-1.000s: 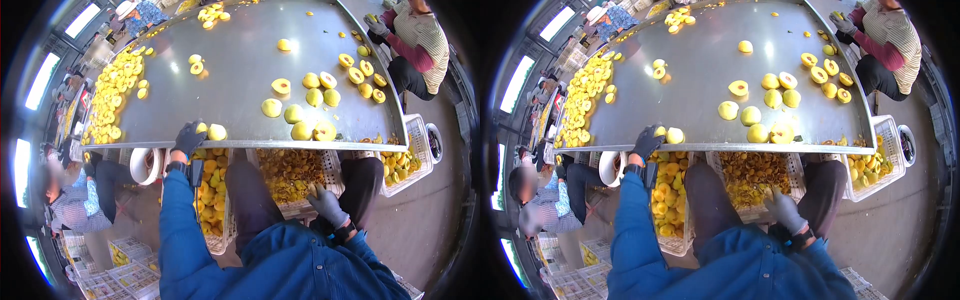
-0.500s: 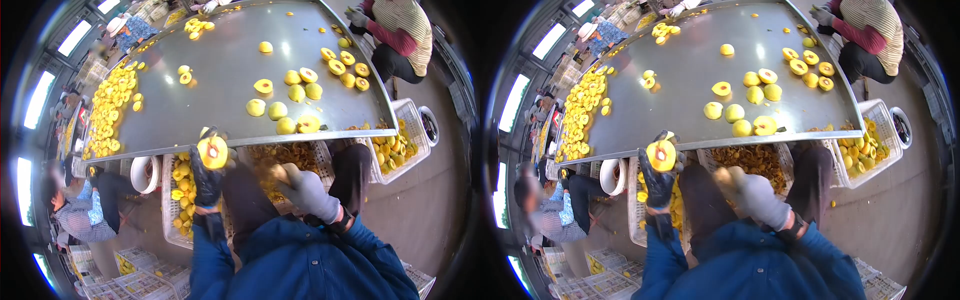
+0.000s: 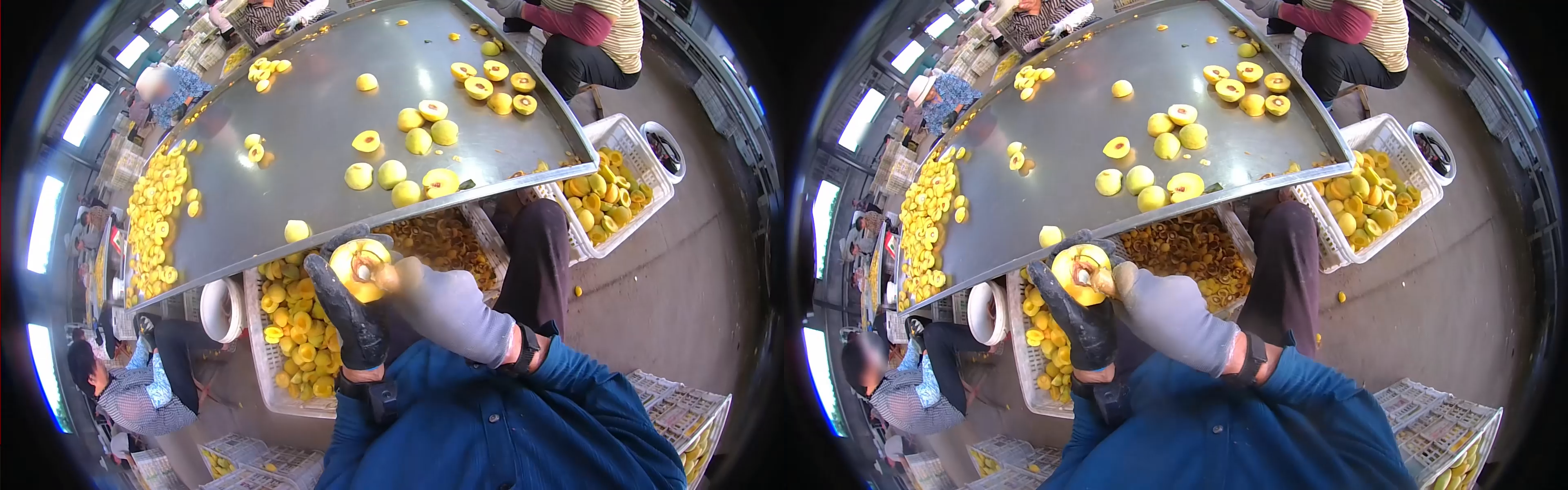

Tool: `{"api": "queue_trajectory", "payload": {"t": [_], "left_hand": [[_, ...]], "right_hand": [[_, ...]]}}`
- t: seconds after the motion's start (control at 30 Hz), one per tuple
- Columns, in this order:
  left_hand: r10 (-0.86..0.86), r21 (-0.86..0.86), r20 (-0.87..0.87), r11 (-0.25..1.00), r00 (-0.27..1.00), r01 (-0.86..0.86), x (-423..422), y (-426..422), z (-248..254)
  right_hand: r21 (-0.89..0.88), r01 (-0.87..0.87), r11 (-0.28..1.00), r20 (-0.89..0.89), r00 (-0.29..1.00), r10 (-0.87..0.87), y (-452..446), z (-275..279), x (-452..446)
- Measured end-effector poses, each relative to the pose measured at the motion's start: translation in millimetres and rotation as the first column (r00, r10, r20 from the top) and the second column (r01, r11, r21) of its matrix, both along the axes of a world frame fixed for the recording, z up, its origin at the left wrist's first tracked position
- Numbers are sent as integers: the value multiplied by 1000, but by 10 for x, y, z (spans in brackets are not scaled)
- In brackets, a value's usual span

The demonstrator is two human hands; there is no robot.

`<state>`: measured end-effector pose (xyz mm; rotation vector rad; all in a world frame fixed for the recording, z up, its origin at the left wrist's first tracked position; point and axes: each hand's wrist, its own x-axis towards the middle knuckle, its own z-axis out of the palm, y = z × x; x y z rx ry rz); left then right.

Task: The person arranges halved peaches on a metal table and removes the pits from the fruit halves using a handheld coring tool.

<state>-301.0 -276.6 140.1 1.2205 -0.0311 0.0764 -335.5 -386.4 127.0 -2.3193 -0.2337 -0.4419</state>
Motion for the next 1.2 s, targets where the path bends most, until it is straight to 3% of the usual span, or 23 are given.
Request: {"api": "queue_trajectory", "payload": {"t": [0.1,0.2,0.33,0.43,0.5,0.57,0.7,0.97,1.1,1.2], "left_hand": [[-54,-97,-14,994,998,52,12,14,-39],[43,-9,17,999,999,-43,-14,-44,21],[-22,16,63,1000,998,22,-5,22,-44],[65,130,145,988,987,-84,13,8,-126],[141,218,193,959,971,-183,5,-43,-114],[92,162,155,980,984,-118,16,-19,-151],[13,109,56,994,998,-19,26,-1,-139],[-26,-130,-106,991,994,12,78,-151,-35],[-102,-96,0,990,995,102,14,-171,-35],[-124,-153,53,980,991,131,4,-208,-70]], "right_hand": [[-5,-23,1000,21,1000,23,-30,-68,-21],[-8,-65,998,24,998,65,-58,-87,-23],[20,-108,994,-56,992,109,-75,-86,-35],[69,-116,991,-83,989,121,-157,-93,-42],[313,-191,931,-115,965,236,-176,-84,-67],[528,-244,814,-89,937,339,-169,-127,-66],[120,-163,979,-162,970,181,-244,-129,-20],[15,-188,982,38,982,187,-416,-197,102],[-19,-238,971,53,970,239,-504,-184,128],[61,-189,980,46,981,186,-476,-150,102]]}}
